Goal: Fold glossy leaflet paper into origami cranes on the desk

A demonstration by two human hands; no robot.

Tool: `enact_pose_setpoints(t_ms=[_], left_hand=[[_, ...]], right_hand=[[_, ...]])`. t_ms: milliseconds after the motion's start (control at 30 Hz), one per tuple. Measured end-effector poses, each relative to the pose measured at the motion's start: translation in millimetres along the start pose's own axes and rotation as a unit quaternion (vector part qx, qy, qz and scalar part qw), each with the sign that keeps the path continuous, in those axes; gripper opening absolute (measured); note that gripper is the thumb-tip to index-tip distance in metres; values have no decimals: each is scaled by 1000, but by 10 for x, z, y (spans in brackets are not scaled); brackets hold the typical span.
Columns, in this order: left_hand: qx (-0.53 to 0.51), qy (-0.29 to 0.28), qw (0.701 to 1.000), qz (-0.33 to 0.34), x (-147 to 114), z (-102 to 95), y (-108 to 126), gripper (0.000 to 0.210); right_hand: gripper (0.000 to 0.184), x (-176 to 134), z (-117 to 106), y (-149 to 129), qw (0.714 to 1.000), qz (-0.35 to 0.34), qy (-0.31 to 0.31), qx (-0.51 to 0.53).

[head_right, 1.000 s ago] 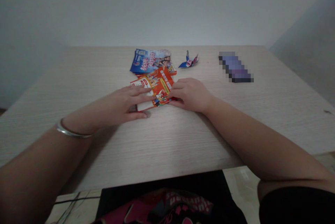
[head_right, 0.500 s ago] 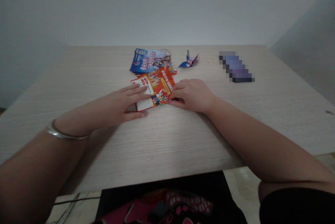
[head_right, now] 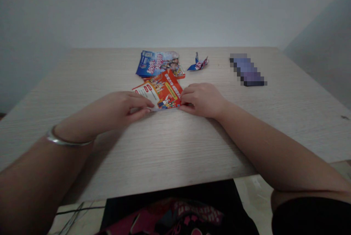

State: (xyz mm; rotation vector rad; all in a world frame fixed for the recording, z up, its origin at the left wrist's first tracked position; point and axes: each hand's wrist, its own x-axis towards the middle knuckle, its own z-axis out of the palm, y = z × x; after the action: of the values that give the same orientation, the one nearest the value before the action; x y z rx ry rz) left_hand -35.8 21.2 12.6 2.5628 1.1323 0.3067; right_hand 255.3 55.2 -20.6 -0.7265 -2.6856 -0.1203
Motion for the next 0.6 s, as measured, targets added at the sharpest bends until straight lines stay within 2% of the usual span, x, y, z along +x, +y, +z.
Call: enact_pose_setpoints(t_ms=[167, 367, 500, 600], left_hand=[[8, 18, 999, -32, 44, 43, -8, 29], [-23, 127, 984, -119, 66, 180, -80, 27], [15, 162, 976, -148, 72, 250, -138, 26], [62, 155, 973, -160, 75, 258, -140, 22]], right_hand=[[23, 13, -7, -19, 1000, 9, -3, -17], [24, 8, -5, -85, 997, 47, 19, -58], [28, 30, 38, -114, 998, 10, 25, -50], [30, 66, 75, -138, 999, -12, 5, -34]])
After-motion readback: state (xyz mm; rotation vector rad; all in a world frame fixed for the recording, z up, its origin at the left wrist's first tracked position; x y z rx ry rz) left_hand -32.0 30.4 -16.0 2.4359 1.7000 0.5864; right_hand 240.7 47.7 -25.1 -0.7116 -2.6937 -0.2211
